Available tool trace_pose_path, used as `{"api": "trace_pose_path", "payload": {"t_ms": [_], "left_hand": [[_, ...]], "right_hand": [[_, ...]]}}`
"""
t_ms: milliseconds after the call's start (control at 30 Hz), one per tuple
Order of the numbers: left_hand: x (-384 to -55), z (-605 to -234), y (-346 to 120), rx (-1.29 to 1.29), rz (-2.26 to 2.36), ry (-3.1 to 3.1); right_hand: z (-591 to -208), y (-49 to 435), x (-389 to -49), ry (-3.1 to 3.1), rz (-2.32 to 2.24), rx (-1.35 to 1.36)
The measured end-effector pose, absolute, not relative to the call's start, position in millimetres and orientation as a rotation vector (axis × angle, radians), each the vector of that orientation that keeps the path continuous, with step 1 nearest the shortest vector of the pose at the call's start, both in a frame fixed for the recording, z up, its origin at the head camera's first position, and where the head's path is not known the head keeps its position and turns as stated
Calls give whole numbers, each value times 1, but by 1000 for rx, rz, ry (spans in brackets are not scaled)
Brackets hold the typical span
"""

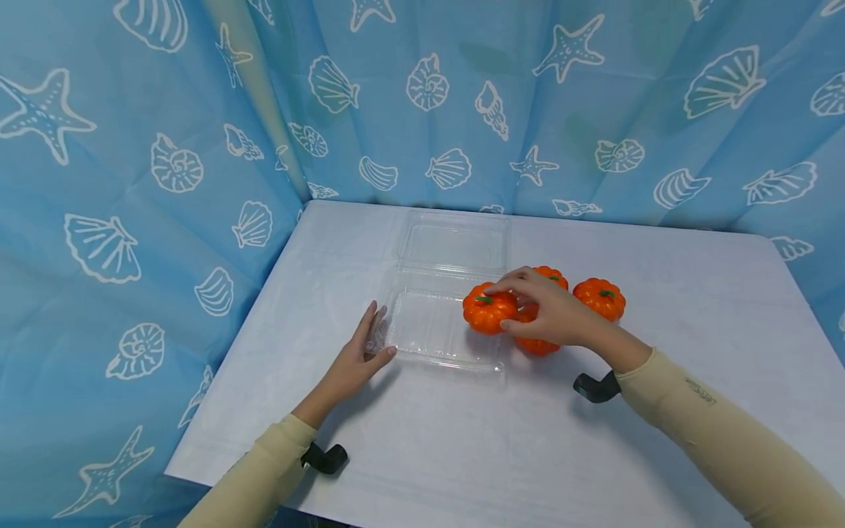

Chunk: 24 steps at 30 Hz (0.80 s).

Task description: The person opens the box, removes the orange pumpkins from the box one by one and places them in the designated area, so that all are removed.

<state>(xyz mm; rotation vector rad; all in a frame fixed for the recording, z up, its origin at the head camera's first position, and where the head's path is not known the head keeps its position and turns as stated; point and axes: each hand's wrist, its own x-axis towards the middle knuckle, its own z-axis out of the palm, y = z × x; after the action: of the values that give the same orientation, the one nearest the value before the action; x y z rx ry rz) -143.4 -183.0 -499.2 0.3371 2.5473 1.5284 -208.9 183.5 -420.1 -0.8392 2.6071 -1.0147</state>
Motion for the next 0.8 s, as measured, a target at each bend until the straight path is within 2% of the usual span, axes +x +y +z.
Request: {"api": "trace_pose_path", "payload": {"t_ms": [600, 800], "left_hand": [[-144, -501, -183, 332, 1509, 2561], [-144, -500, -182, 319, 1498, 2569]], "right_hand": [[-416, 221, -195, 2707, -1040, -790], [-412, 232, -187, 2736, -1038, -690]]}}
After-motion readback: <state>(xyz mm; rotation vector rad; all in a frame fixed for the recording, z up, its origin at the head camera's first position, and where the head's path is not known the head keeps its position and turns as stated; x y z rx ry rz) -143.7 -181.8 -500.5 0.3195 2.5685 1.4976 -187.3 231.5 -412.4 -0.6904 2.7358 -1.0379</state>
